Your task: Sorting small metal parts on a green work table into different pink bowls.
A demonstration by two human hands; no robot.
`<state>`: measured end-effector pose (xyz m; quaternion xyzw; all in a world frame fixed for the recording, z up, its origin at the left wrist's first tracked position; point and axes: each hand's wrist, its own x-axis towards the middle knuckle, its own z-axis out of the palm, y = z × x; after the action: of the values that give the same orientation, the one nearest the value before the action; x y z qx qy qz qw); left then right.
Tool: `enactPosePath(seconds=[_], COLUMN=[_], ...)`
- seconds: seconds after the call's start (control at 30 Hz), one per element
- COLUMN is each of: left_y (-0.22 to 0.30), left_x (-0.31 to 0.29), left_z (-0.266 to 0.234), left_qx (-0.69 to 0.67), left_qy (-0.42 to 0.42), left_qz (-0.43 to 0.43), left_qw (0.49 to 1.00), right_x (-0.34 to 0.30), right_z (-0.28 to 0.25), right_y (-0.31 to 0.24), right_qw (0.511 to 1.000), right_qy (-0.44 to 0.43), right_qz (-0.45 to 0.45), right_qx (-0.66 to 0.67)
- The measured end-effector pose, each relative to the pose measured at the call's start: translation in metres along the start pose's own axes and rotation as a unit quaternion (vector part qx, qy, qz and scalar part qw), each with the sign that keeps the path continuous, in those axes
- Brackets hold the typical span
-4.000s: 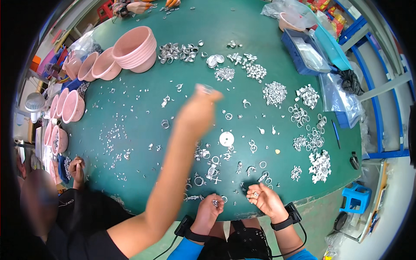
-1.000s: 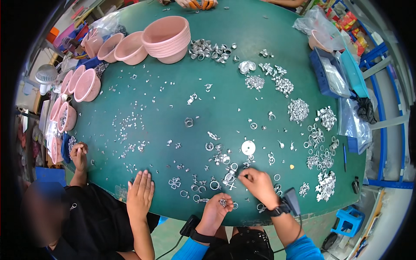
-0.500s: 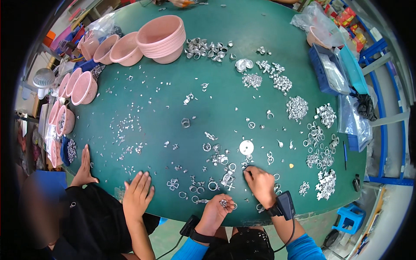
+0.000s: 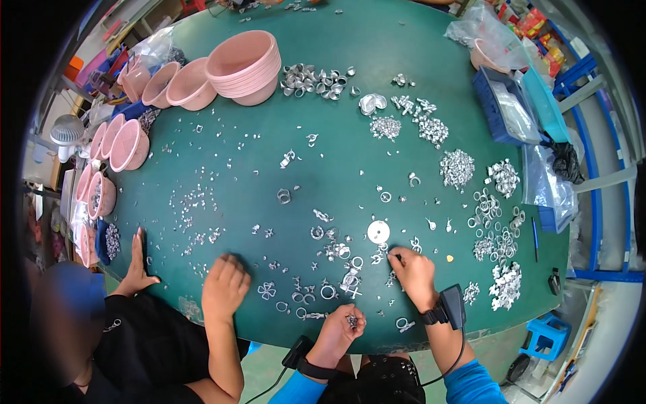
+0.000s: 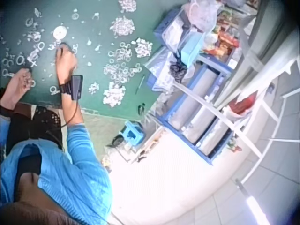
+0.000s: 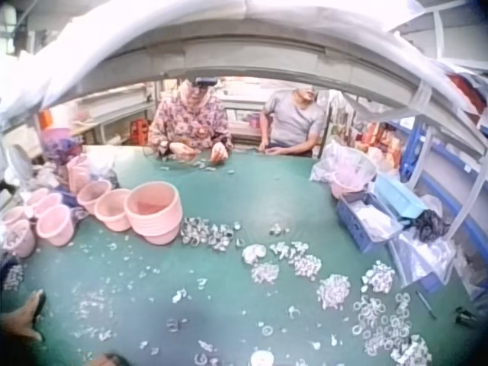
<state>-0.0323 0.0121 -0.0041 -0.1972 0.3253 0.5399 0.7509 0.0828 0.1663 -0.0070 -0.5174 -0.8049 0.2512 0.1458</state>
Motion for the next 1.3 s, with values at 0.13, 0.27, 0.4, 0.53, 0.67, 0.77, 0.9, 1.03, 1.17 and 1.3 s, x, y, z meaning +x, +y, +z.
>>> enactPosePath(seconds=[0.13, 0.27, 0.4, 0.53, 0.67, 0.77, 0.9, 1.03, 1.17, 1.3], left_y=[0.001, 0.005, 0.003, -0.001, 0.000, 0.000, 0.003, 0.010, 0.013, 0.014], left_x=[-0.003, -0.003, -0.003, -0.004, -0.010, -0.012, -0.016, -0.015, -0.013, -0.006], left_z=[0.017, 0.031, 0.014, 0.010, 0.012, 0.014, 0.023, 0.037, 0.051, 0.071], left_qx=[0.006, 0.016, 0.017, -0.002, 0.004, 0.015, 0.036, 0.035, 0.032, -0.009], left_qy=[0.061, 0.108, 0.067, 0.051, 0.052, 0.063, 0.049, 0.040, 0.029, 0.132], left_qz=[0.046, 0.054, 0.014, 0.003, 0.029, 0.035, 0.040, 0.066, 0.079, 0.132], left_qw=[0.997, 0.992, 0.998, 0.999, 0.998, 0.997, 0.997, 0.996, 0.996, 0.982], right_x=[-0.007, -0.028, -0.004, 0.018, 0.022, 0.030, 0.036, 0.040, 0.025, -0.004], right_z=[-0.013, -0.042, -0.020, 0.007, 0.009, 0.001, -0.001, -0.002, -0.022, -0.047], right_y=[-0.014, -0.038, -0.033, -0.007, -0.012, -0.017, -0.027, -0.018, -0.013, -0.038], right_qw=[0.994, 0.925, 0.983, 0.997, 0.994, 0.981, 0.947, 0.956, 0.944, 0.876], right_qy=[-0.066, -0.272, -0.077, 0.022, -0.001, -0.104, -0.170, -0.180, -0.170, -0.325], right_qz=[0.042, 0.061, 0.051, -0.068, -0.104, -0.112, -0.197, -0.172, 0.114, 0.028], right_qx=[0.077, 0.258, 0.156, 0.009, -0.036, -0.117, -0.188, -0.156, 0.260, 0.355])
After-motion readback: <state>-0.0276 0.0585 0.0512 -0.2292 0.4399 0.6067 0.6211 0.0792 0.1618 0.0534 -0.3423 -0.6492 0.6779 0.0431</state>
